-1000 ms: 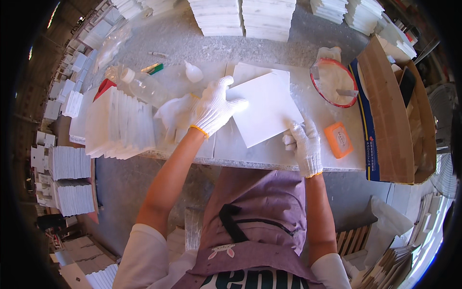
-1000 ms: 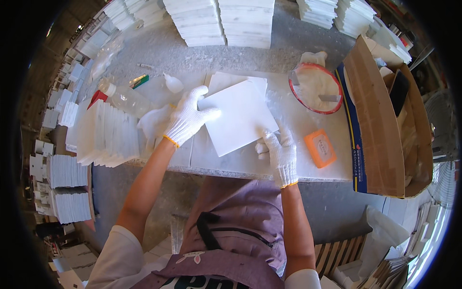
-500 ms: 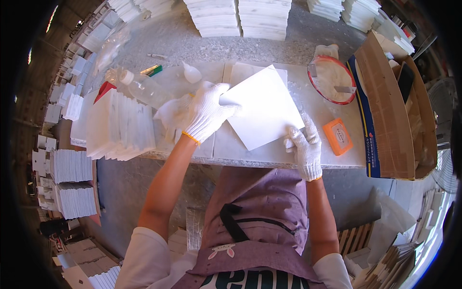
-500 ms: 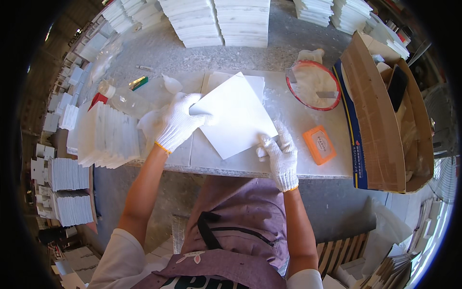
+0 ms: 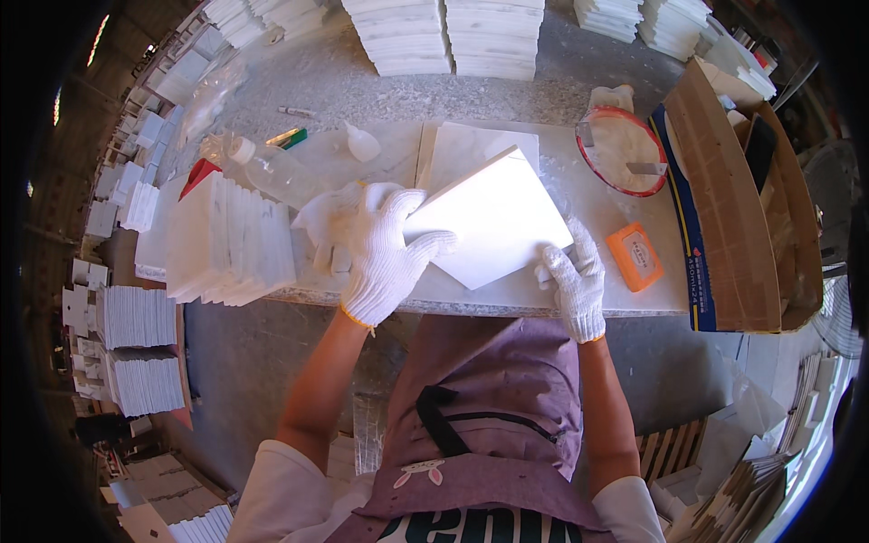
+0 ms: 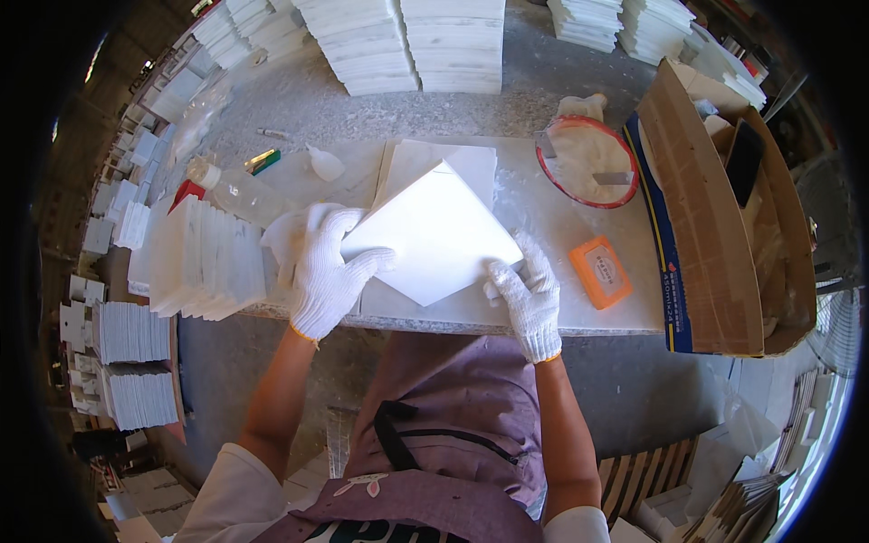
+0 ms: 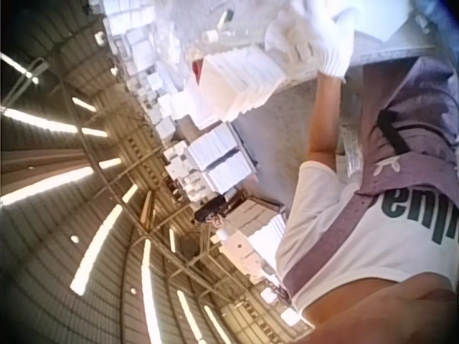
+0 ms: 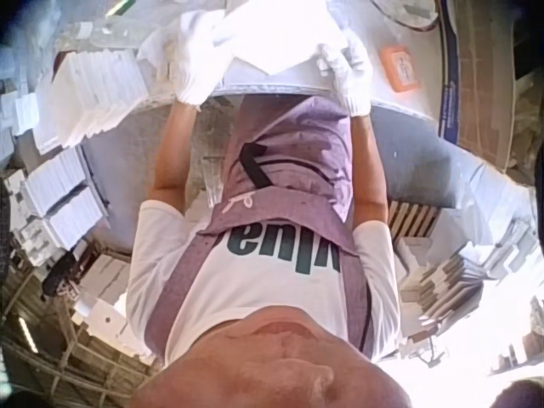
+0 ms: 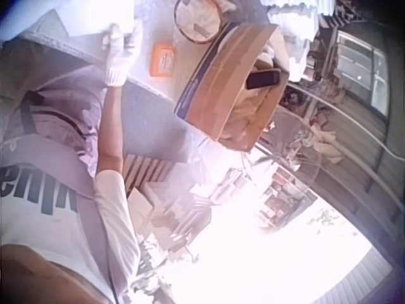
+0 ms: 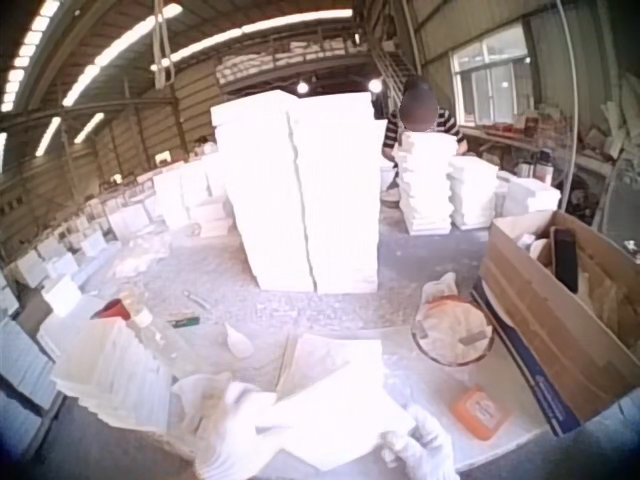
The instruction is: The person scrapes the edges of white rectangular tiles with a metal scraper, then stacks them on the table. The person repeats this process for multiple tiles.
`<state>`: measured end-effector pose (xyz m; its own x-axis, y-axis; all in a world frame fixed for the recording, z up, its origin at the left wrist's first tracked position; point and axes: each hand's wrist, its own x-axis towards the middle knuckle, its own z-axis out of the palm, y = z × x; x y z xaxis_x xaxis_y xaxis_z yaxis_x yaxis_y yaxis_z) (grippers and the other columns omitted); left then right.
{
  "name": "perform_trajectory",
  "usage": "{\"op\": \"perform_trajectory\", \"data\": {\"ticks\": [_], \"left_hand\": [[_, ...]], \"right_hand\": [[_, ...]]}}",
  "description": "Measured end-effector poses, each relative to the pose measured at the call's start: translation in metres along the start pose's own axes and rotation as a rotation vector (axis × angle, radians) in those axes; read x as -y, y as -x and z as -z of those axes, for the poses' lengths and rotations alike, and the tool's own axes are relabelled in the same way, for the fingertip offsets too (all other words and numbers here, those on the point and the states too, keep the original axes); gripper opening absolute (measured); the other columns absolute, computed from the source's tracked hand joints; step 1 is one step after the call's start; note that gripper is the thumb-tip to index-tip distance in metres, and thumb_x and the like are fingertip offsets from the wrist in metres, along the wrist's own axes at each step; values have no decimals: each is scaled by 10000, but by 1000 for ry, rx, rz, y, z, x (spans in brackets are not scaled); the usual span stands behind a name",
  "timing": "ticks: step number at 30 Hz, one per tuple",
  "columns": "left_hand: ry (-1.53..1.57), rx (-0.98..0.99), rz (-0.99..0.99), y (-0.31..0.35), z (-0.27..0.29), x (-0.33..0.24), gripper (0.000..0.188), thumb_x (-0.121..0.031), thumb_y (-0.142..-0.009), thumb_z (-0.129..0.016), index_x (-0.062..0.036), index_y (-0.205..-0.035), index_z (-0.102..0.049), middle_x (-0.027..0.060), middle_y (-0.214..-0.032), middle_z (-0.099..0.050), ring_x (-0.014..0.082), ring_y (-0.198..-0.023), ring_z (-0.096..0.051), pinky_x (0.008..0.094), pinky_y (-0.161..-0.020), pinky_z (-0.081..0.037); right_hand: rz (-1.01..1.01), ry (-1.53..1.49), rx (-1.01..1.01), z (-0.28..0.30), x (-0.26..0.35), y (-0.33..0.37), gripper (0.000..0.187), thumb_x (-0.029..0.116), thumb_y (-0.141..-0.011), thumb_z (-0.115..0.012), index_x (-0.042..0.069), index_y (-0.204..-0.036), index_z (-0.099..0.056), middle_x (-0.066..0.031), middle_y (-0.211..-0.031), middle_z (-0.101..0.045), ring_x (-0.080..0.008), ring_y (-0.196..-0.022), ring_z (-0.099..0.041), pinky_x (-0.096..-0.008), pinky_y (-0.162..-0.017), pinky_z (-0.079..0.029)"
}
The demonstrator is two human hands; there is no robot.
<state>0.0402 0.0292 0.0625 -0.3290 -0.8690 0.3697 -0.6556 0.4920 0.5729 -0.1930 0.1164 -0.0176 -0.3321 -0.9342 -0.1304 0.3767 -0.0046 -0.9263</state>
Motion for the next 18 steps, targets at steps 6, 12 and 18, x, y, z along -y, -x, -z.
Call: {"op": "perform_trajectory", "data": {"ticks": [6, 12, 18], "left_hand": [[-10, -89, -16, 16, -2, -13, 485, -192, -666, -876, -27, -1053, -635, 114, -1106, -537, 273, -977, -601, 367, -827, -504], [-25, 14, -68, 18, 15, -27, 411, -243, -738, -838, -21, -1005, -618, 132, -1003, -559, 309, -903, -605, 389, -742, -501], [-130, 163, -72, 18, 14, -50, 386, -359, -823, -751, -20, -974, -642, 138, -897, -628, 321, -814, -643, 389, -690, -509]], "right_hand": [[12, 9, -1, 0, -2, 0, 516, 69, -918, -679, 1, -1383, -466, -74, -914, -675, -102, -667, -610, -242, -563, -493], [7, -1, -7, -1, -2, 1, 471, 92, -924, -677, 3, -1347, -491, -67, -926, -671, -107, -686, -622, -242, -574, -507], [34, 39, 7, 4, -5, 0, 483, 111, -931, -668, -3, -1364, -485, -63, -914, -667, -111, -712, -630, -249, -609, -524]]}}
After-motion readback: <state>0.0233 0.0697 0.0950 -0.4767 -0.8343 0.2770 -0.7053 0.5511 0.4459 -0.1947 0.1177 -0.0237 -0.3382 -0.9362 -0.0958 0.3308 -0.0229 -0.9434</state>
